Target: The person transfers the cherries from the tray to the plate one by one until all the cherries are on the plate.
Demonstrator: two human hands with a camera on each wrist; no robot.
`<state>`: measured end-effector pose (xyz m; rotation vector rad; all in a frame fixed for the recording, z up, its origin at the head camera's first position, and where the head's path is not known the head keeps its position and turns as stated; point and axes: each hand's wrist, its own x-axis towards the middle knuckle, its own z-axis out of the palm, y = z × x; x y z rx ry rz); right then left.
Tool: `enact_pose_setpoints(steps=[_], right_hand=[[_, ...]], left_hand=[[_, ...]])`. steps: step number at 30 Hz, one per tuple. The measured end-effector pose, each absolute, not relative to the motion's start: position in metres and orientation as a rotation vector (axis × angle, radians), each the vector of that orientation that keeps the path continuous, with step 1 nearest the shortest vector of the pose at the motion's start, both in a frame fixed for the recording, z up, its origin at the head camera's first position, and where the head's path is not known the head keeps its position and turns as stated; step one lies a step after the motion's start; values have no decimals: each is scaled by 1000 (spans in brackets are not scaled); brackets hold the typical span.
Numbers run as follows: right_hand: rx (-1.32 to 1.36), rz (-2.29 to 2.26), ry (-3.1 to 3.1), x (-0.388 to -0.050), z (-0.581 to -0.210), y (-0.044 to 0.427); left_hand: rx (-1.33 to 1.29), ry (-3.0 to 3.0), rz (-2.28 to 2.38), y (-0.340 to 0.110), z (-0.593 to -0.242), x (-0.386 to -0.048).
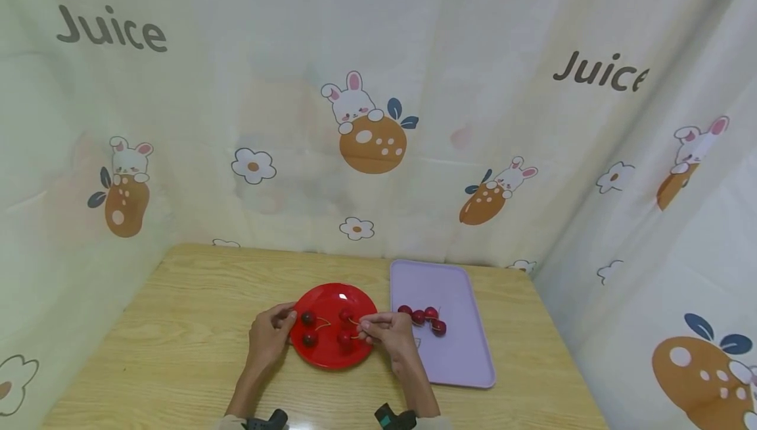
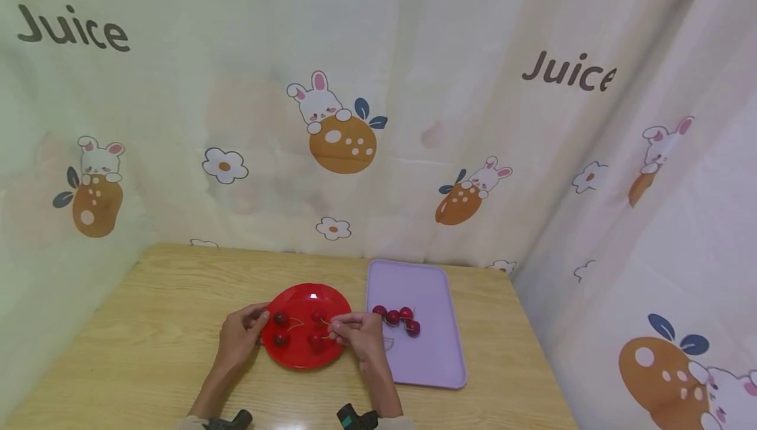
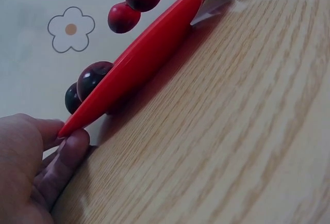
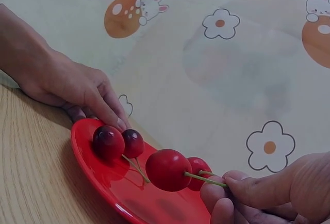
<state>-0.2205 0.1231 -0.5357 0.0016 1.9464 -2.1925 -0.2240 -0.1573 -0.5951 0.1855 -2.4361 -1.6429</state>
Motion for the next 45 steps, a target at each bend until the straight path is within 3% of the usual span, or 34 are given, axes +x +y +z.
enact_pose_setpoints(steps=[12,24,45], right_hand=[[70,-2185,1945,-224,-534,117],[23,-2170,1918,-237,-555,118],[-19,-2172,1930,-229,-541,102]], left_hand=[[162,-2441,-1627,-160,-597,-226],[161,-2446,-1615,-159,-598,-226],[180,-2404,-1658,-159,-600,-226]])
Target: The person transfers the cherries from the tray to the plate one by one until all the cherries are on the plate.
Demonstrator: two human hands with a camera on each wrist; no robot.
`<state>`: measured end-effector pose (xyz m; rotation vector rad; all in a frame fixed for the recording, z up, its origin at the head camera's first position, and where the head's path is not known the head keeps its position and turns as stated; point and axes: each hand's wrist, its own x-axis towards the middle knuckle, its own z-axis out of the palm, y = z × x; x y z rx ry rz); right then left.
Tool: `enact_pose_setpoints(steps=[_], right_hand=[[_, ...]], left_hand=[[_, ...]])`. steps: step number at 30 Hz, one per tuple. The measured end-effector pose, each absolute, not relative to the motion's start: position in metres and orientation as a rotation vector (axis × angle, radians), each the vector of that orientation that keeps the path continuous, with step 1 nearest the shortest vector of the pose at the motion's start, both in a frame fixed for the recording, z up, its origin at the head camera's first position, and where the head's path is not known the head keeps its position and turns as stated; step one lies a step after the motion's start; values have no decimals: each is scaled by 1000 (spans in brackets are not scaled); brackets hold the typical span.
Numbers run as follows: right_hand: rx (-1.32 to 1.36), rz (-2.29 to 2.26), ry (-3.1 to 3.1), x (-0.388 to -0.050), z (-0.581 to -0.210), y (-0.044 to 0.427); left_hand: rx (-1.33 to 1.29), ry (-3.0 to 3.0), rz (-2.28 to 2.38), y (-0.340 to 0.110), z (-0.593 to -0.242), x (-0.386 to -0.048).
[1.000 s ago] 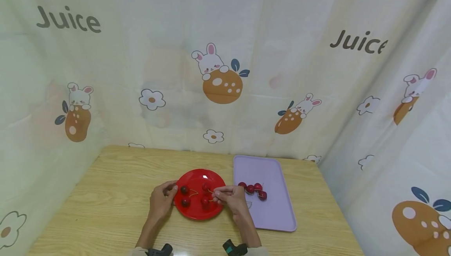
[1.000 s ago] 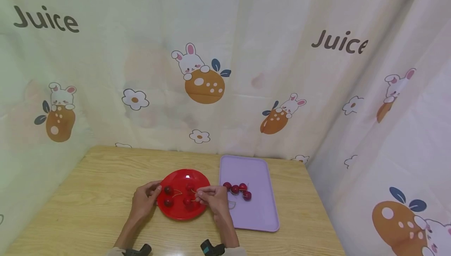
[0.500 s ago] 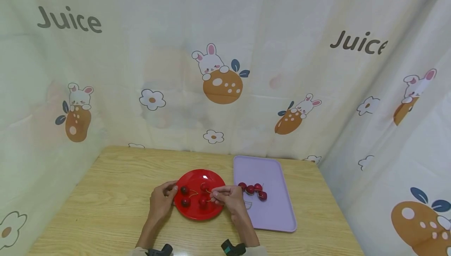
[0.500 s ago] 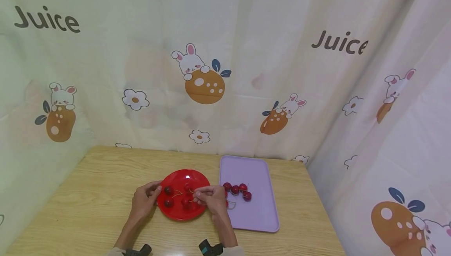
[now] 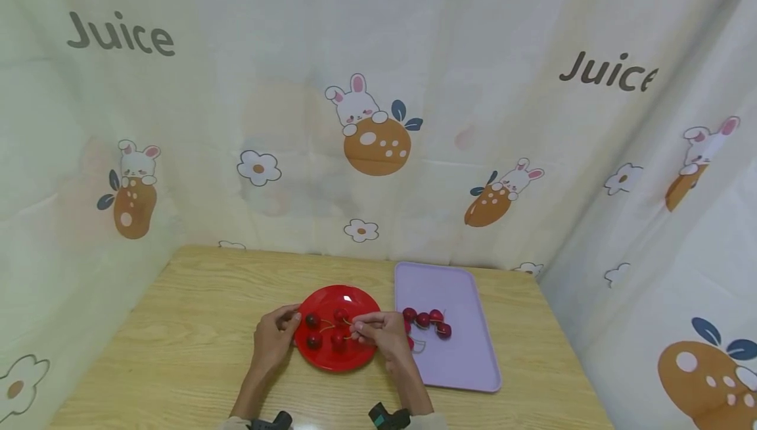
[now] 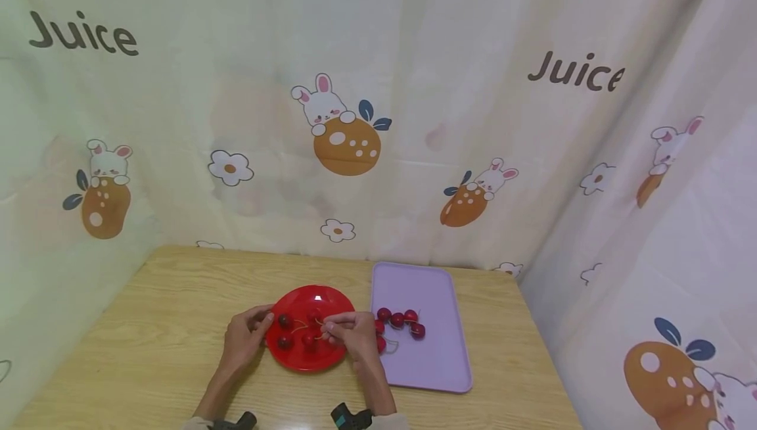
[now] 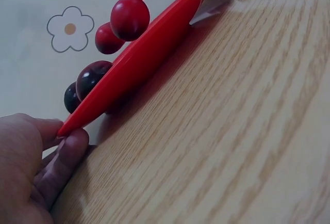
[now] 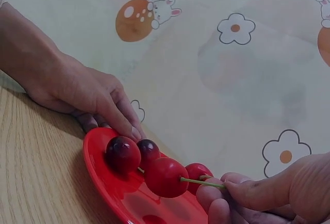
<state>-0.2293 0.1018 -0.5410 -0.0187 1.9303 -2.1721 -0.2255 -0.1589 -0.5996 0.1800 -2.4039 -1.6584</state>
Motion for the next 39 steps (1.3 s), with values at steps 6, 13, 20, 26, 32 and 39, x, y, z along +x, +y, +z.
enact_pose_setpoints(steps=[6,13,20,26,32,39], right_hand=[[-2,-2138,1962,-230,-539,97],[21,-2109,1978,-231,-538,94],[12,-2066,2028,-231,-541,87],[4,-2056,2054,-232,-540,82],[0,-2051,2056,-236,-543,79],[-28,-2035,2133,-240,-545,74]], left_hand=[[172,-2400,-1669,-157,-598,-225],[159,-2398,-1674,-156,-598,-223],[154,-2400,-1628,-156,-597,-225],[158,-2415,-1604,-156,-597,-225],[167,-2423,-1601,-157,-597,-226],[161,-2412,-1615,-159,-597,-227]])
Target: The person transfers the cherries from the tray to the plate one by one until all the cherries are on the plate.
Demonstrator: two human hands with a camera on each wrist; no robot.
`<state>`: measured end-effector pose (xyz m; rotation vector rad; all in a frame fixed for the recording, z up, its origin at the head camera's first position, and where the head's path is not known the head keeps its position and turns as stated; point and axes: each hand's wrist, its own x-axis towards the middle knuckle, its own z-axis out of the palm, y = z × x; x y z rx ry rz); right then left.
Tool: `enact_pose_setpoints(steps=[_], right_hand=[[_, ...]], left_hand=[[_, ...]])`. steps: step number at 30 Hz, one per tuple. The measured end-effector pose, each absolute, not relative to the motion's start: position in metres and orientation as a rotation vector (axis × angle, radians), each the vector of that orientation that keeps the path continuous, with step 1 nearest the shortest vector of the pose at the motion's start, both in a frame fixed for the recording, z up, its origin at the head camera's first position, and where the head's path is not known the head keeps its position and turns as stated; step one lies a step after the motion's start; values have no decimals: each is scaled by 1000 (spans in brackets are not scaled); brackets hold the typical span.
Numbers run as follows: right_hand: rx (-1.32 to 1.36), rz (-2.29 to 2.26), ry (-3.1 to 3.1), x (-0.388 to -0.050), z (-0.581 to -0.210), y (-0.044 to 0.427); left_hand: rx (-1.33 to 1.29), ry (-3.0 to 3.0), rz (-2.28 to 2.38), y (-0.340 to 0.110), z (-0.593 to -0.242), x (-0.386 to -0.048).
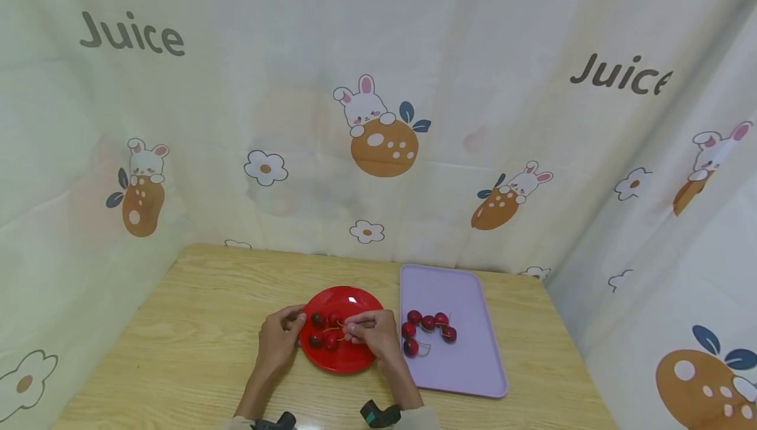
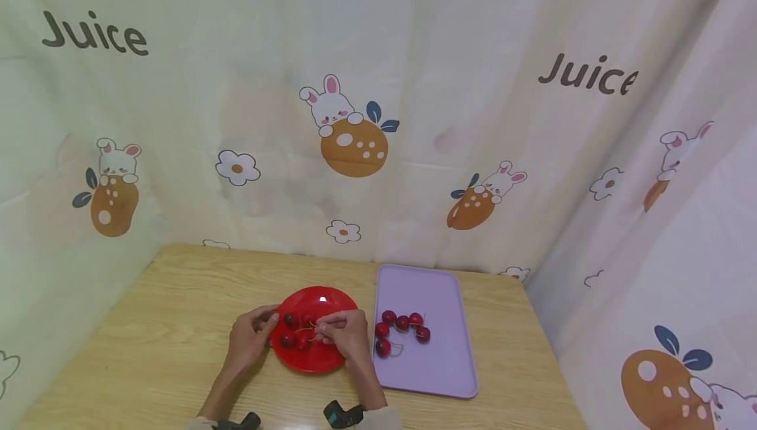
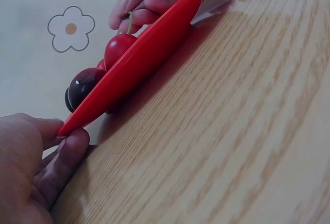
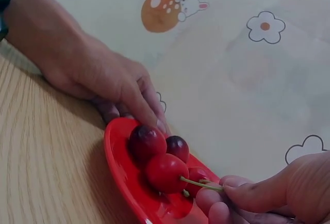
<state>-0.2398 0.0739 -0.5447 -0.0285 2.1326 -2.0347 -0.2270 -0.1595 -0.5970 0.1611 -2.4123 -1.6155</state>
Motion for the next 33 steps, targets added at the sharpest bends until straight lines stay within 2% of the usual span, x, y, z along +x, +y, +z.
enact_pose_setpoints(steps=[7,18,33], right_hand=[[-88,-1919,2320,-237,-545,73],[-369,-1605,2626,-240,-549,73],[-453,-1439,2751,-240,-545,76]], left_hand=[[151,-2417,-1624,-159,-598,-226],[157,-2412,-1614,-159,-598,-227],[149,-2422,-1605,-159,-597,-228]])
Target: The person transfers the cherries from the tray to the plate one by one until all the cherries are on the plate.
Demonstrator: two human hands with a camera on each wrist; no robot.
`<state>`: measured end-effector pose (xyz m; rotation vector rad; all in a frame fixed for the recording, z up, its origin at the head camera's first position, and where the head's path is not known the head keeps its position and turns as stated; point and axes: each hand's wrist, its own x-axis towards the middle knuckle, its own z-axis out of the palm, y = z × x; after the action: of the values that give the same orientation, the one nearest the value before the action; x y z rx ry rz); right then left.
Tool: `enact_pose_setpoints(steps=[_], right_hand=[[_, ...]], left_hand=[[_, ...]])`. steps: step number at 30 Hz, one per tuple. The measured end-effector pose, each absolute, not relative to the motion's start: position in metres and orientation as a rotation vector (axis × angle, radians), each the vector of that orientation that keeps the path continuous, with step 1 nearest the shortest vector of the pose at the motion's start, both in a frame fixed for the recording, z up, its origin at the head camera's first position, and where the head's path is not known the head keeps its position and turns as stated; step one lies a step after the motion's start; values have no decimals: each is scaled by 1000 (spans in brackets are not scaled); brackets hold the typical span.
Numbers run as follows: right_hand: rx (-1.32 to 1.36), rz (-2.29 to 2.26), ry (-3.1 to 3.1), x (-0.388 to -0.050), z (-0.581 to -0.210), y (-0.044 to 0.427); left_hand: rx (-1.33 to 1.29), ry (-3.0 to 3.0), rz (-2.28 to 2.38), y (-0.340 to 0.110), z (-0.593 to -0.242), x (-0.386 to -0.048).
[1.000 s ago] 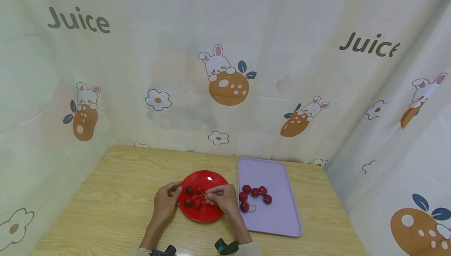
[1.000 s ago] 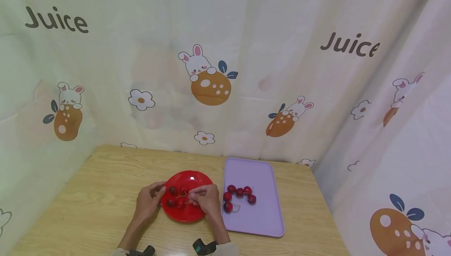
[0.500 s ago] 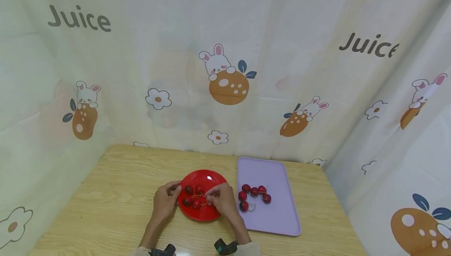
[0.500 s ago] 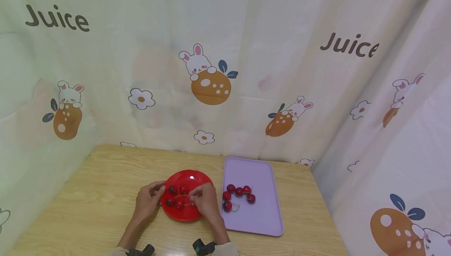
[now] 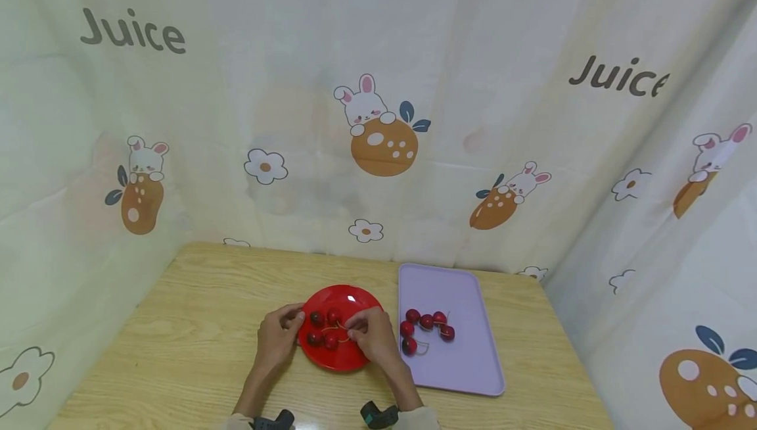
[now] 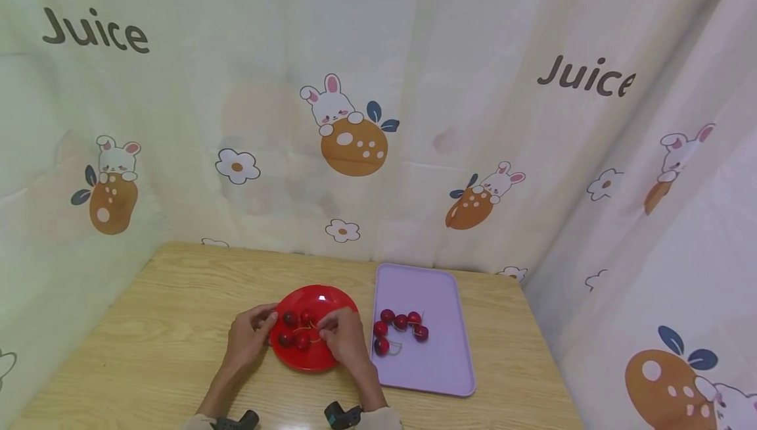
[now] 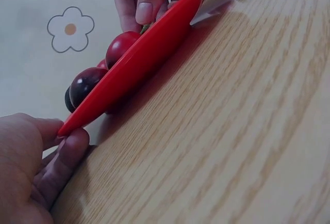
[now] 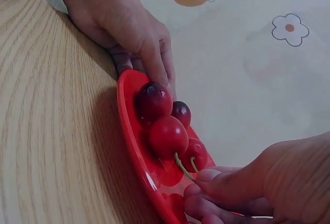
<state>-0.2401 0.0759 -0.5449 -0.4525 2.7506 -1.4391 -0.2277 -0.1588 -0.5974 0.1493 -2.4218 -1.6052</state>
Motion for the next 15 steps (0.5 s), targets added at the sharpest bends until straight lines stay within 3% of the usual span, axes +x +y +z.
enact_pose_setpoints(steps=[15], right_hand=[[-376,-1458,2779,-235,-533,80]], left_hand=[[154,-2423,-1618,-160,-596,-229]])
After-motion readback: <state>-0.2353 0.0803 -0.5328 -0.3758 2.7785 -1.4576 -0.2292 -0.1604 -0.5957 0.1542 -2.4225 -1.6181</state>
